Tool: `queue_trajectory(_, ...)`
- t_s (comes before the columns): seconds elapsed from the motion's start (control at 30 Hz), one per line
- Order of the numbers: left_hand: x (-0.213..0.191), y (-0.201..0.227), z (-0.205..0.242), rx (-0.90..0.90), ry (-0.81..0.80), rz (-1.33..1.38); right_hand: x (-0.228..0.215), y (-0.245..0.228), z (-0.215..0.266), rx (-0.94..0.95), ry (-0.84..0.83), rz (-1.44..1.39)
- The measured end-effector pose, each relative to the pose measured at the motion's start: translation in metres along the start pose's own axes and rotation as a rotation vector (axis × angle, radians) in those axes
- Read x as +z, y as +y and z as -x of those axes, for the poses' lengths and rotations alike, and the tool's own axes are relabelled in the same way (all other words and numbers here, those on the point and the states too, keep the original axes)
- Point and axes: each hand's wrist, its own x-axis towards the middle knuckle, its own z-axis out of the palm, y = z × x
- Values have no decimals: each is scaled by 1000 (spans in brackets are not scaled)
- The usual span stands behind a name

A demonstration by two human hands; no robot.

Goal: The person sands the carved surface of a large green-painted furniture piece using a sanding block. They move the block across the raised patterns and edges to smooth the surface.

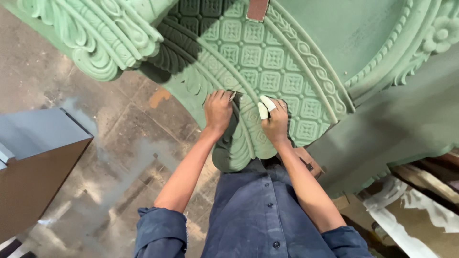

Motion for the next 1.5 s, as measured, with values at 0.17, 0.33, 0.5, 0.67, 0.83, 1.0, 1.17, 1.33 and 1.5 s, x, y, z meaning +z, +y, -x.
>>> queue_trajectory(0.17, 9, -6, -15, 164, 10, 74, 1, -3, -2, 17, 0, -3)
queue_trajectory(0.33, 3, -3, -15, 210, -36, 24, 0, -8, -5, -3, -7, 23)
queue_trajectory(0.5, 14, -6, -13, 238, -53, -52, 2, 3, -4, -35, -8, -10)
queue_trajectory(0.67, 16, -14, -7, 182, -44, -23, 6, 2, 3, -47, -33, 64)
queue_trajectory(0.83, 24, -8, -14, 225, -53, -38, 6, 0, -1, -82, -87, 126)
queue_trajectory(1.0, 9, -13, 0, 223, -48, -34, 2, -1, -2, -70, -110, 112)
queue_trajectory(1.17, -7, -19, 2, 73, 28, -5, 4, -7, -5, -51, -84, 99)
queue_trajectory(1.33, 15, -11, -26, 162, 26, -9, 5, -2, -5, -42, -70, 114)
queue_trajectory(1.5, 8, -14, -21, 183, -21, 21, 8, -3, -6, -54, -90, 121)
